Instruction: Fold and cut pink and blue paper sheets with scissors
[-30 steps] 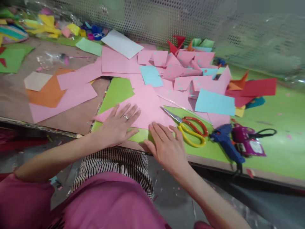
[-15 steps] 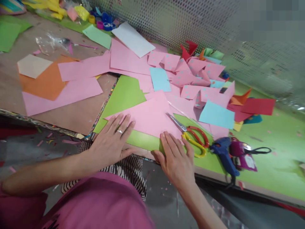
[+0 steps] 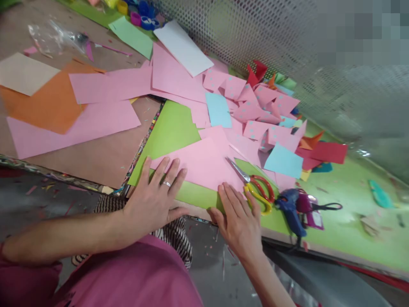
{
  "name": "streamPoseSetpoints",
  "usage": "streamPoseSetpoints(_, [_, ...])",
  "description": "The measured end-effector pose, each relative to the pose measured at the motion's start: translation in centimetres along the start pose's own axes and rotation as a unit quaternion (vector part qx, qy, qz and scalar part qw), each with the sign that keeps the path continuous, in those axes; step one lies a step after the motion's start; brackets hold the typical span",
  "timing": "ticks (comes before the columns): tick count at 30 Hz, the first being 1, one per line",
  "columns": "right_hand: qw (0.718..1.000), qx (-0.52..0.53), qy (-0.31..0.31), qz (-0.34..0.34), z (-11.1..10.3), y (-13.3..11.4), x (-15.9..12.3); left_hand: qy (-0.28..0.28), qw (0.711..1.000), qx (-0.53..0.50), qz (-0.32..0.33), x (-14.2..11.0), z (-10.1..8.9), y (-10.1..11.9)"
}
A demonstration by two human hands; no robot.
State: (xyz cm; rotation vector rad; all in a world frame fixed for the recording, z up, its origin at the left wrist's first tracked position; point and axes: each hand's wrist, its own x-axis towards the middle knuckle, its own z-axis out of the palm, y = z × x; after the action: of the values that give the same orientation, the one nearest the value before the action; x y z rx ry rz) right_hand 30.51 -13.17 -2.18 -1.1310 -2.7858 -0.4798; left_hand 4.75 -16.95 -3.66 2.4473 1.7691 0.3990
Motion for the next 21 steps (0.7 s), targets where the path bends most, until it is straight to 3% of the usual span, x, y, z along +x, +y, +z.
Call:
streamPoseSetpoints(3, [1.0,0.008,0.0,0.006,0.2,0.1,-0.2,0.056,0.998,-0.005,0.01,-0.1,-1.0,-1.8])
streamPoseSetpoints(5, [1.0,0.019,-0.003,0.015,0.2,0.1,-0.3,0.082,0.996,0.0,-0.032,-0.3,-1.9,-3.6])
streamPoseSetpoints(7, [0.999,0.034,-0.013,0.026,-0.1,0.1,-0.3,0.066,0.994,-0.016,-0.081,-0.5,-2.6,-5.4])
streamPoseSetpoints(10, [0.997,0.055,-0.022,0.047,-0.9,0.3,0.7,0.029,0.992,-0.069,-0.106,-0.5,-2.9,-7.0])
streamPoseSetpoints(15, [0.999,0.023,0.021,0.022,-2.0,-0.6,5.8,0.028,0.985,-0.126,-0.117,-0.4,-2.4,-7.2])
streamPoseSetpoints(21, [0.993,0.068,0.069,-0.073,-2.0,-3.7,11.6,0.12,0.963,-0.222,-0.097,-0.6,-2.9,-6.6])
